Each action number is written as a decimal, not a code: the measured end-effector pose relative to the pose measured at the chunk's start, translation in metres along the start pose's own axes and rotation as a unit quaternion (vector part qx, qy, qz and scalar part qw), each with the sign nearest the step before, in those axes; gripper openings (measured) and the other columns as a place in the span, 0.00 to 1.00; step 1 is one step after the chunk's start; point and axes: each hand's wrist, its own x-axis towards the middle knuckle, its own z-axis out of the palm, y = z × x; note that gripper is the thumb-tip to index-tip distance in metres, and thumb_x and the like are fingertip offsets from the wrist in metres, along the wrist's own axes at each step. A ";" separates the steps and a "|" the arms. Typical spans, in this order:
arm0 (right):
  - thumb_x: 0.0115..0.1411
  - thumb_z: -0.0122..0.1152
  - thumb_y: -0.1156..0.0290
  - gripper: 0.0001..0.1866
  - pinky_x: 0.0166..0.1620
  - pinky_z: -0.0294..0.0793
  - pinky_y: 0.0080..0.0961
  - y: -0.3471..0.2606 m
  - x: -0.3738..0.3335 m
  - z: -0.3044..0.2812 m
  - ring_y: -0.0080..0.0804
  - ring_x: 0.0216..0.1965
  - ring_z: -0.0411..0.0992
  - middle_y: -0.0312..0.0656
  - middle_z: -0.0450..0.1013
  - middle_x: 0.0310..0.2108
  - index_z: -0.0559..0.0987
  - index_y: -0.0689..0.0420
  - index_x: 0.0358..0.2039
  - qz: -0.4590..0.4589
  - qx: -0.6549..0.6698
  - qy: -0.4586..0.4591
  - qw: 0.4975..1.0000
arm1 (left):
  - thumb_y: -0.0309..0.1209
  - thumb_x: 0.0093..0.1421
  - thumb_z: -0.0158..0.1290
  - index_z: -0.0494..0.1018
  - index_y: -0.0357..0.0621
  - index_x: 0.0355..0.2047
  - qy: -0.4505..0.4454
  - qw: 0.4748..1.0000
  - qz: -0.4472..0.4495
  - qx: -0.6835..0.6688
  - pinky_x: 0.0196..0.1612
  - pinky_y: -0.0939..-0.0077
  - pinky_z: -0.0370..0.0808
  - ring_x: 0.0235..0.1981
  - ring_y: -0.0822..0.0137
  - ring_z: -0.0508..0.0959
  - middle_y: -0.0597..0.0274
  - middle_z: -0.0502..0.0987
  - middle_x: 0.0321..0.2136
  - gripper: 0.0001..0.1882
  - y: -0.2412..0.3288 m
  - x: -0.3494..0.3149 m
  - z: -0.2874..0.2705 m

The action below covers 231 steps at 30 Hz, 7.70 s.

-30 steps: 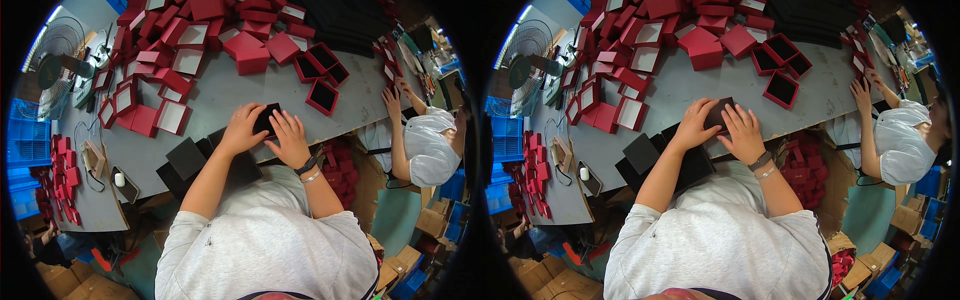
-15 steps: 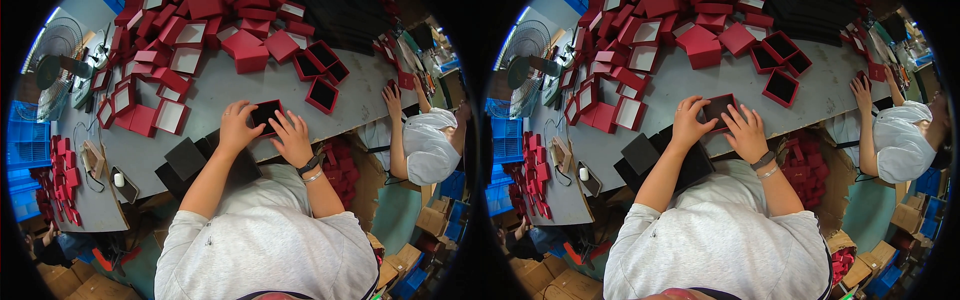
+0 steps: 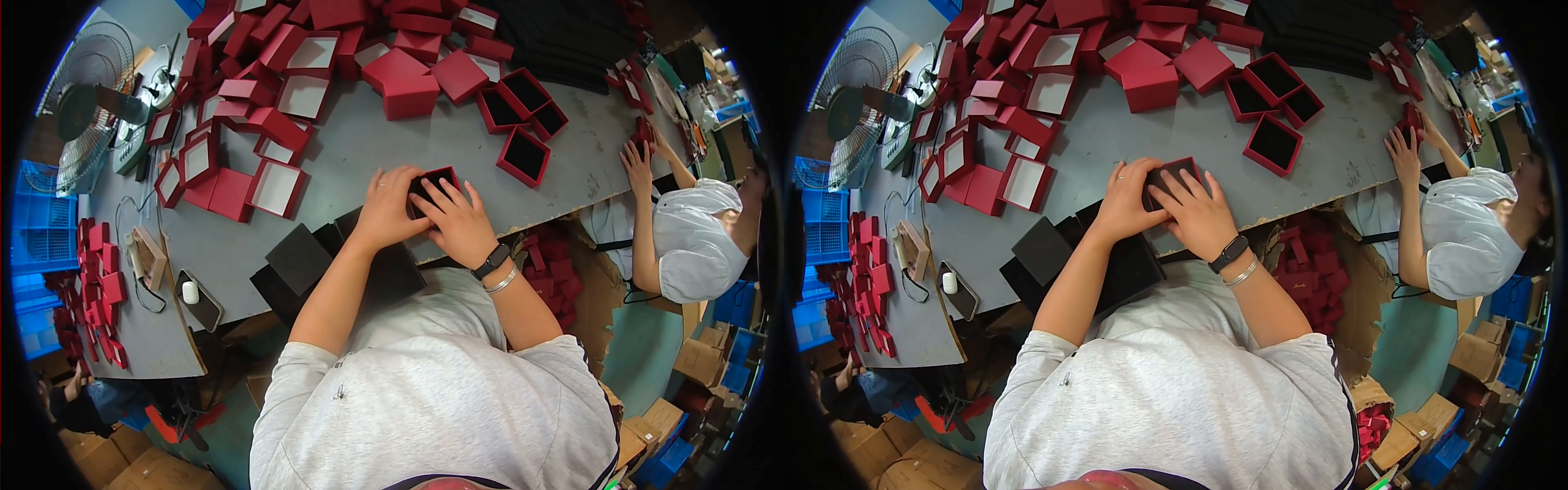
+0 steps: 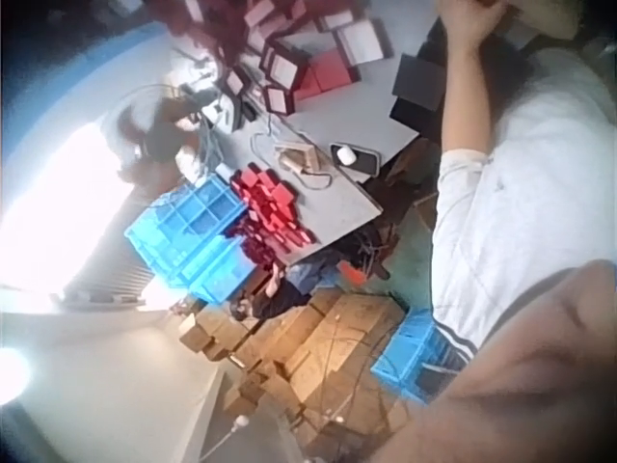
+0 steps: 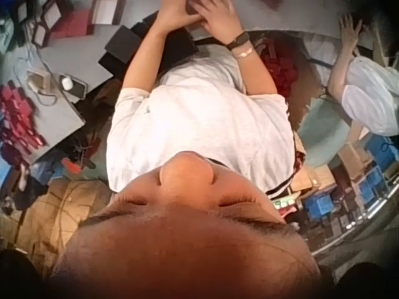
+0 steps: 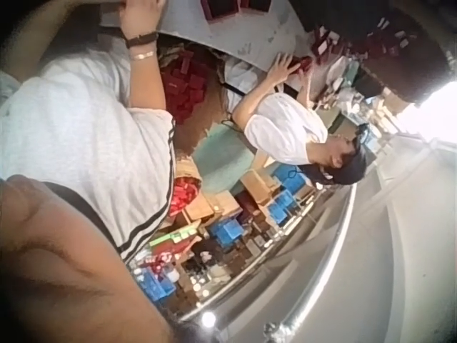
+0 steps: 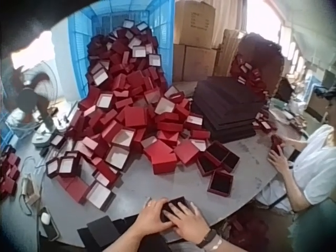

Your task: The person is inserting black foam pads into red jewelry boxes at a manufacturing facility.

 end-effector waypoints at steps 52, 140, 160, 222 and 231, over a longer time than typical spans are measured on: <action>0.51 0.71 0.67 0.17 0.47 0.75 0.41 -0.141 0.168 0.003 0.49 0.48 0.75 0.45 0.77 0.42 0.79 0.58 0.40 -0.233 0.273 -0.260 0.897 | 0.34 0.57 0.60 0.76 0.43 0.33 0.023 0.999 -0.009 -0.040 0.51 0.63 0.71 0.46 0.57 0.75 0.61 0.76 0.39 0.09 -0.008 0.004 0.017; 0.67 0.56 0.57 0.28 0.71 0.50 0.49 0.046 -0.017 -0.002 0.47 0.71 0.56 0.44 0.64 0.67 0.70 0.56 0.64 0.015 0.157 0.115 0.981 | 0.48 0.35 0.75 0.52 0.45 0.70 -0.030 0.999 0.007 0.044 0.69 0.40 0.52 0.62 0.52 0.69 0.52 0.69 0.60 0.65 0.007 0.000 0.003; 0.55 0.68 0.71 0.09 0.52 0.72 0.39 0.037 -0.030 0.003 0.38 0.48 0.73 0.38 0.78 0.41 0.83 0.58 0.37 -0.030 0.068 0.218 0.973 | 0.48 0.39 0.74 0.72 0.51 0.58 -0.045 0.996 0.031 0.071 0.70 0.39 0.51 0.61 0.56 0.70 0.60 0.70 0.61 0.45 0.010 -0.003 0.000; 0.52 0.71 0.65 0.20 0.61 0.67 0.40 0.025 0.079 0.011 0.44 0.53 0.70 0.42 0.75 0.44 0.78 0.58 0.45 -0.067 0.073 0.087 0.991 | 0.31 0.39 0.70 0.60 0.64 0.70 0.000 0.931 -0.219 0.293 0.67 0.27 0.46 0.73 0.41 0.50 0.57 0.55 0.72 0.55 0.040 -0.206 -0.064; 0.58 0.67 0.63 0.17 0.49 0.74 0.38 -0.020 0.045 -0.022 0.46 0.47 0.74 0.46 0.77 0.43 0.80 0.59 0.43 0.034 0.385 -0.028 0.922 | 0.29 0.42 0.69 0.65 0.63 0.68 -0.014 0.943 -0.195 0.268 0.70 0.32 0.44 0.74 0.44 0.50 0.58 0.56 0.72 0.49 0.021 -0.195 -0.090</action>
